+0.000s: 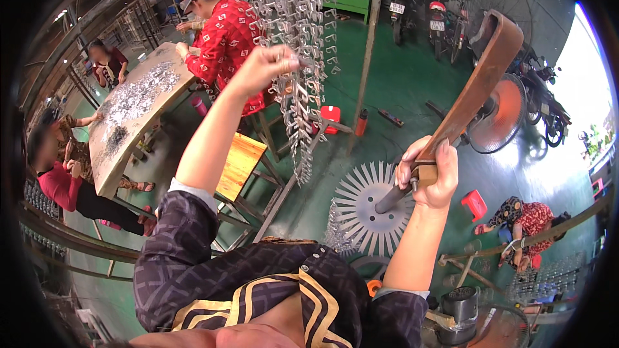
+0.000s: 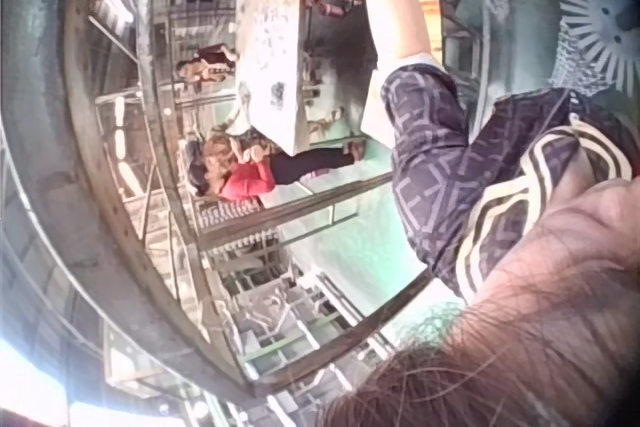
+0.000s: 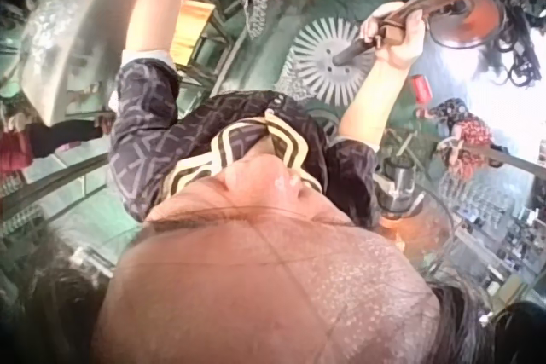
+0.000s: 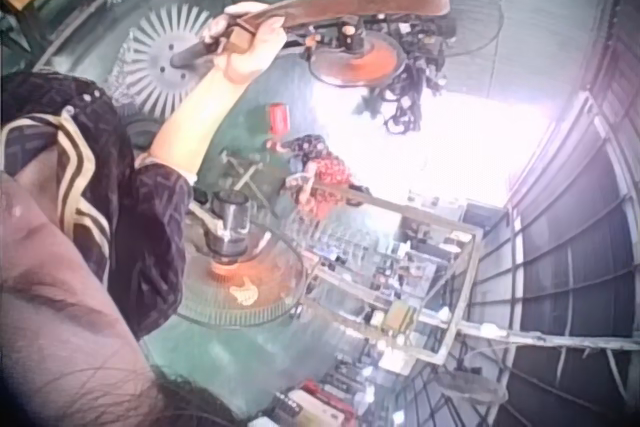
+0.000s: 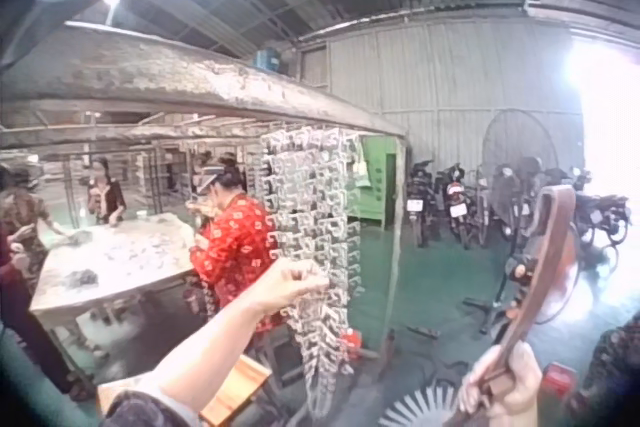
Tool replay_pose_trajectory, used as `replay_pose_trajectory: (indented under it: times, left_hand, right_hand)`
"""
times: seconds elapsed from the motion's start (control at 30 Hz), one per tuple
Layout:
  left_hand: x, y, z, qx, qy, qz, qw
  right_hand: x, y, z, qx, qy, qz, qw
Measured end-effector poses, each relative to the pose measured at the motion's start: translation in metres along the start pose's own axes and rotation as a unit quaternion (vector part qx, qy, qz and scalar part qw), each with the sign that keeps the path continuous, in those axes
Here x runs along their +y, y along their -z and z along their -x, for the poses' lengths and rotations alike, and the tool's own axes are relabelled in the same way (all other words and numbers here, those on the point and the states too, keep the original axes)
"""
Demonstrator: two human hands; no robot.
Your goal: The person assembles small metal hooks by hand at a table with other workers, then moves to a rack to hang the finished hooks. They handle the hooks individually, connecting parts and placing them on a vertical rack.
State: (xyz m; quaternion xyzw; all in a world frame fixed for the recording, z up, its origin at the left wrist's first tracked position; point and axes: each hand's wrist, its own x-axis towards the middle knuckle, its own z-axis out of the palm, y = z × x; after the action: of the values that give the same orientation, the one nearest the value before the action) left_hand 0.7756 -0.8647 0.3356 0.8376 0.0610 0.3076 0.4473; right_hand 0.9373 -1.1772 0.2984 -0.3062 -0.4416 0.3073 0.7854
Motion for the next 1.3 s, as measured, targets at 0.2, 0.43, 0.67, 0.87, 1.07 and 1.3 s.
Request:
replay_pose_trajectory:
  times: [0.2, 0.43, 0.67, 0.87, 1.07, 1.3]
  left_hand:
    - [-0.054, -0.052, 0.052, -0.050, -0.040, 0.008, 0.998]
    - [-0.095, -0.107, 0.104, -0.068, 0.009, 0.068, 0.995]
    - [-0.108, -0.152, 0.149, -0.077, -0.002, 0.101, 0.992]
    - [-0.110, -0.170, 0.159, -0.066, -0.056, 0.098, 0.991]
    - [-0.104, -0.170, 0.158, -0.085, -0.105, 0.040, 0.990]
    - [-0.107, -0.177, 0.162, -0.105, -0.119, 0.032, 0.987]
  right_hand:
    - [-0.003, -0.005, -0.011, -0.017, 0.010, 0.014, 1.000]
    - [-0.003, -0.002, -0.013, -0.022, 0.006, 0.018, 1.000]
    - [-0.001, 0.000, -0.016, -0.034, 0.004, 0.020, 0.999]
    - [0.000, 0.001, -0.018, -0.050, -0.007, 0.017, 0.999]
    - [0.001, 0.004, -0.019, -0.056, -0.014, 0.004, 0.998]
    - [0.004, 0.008, -0.019, -0.077, -0.023, -0.027, 0.996]
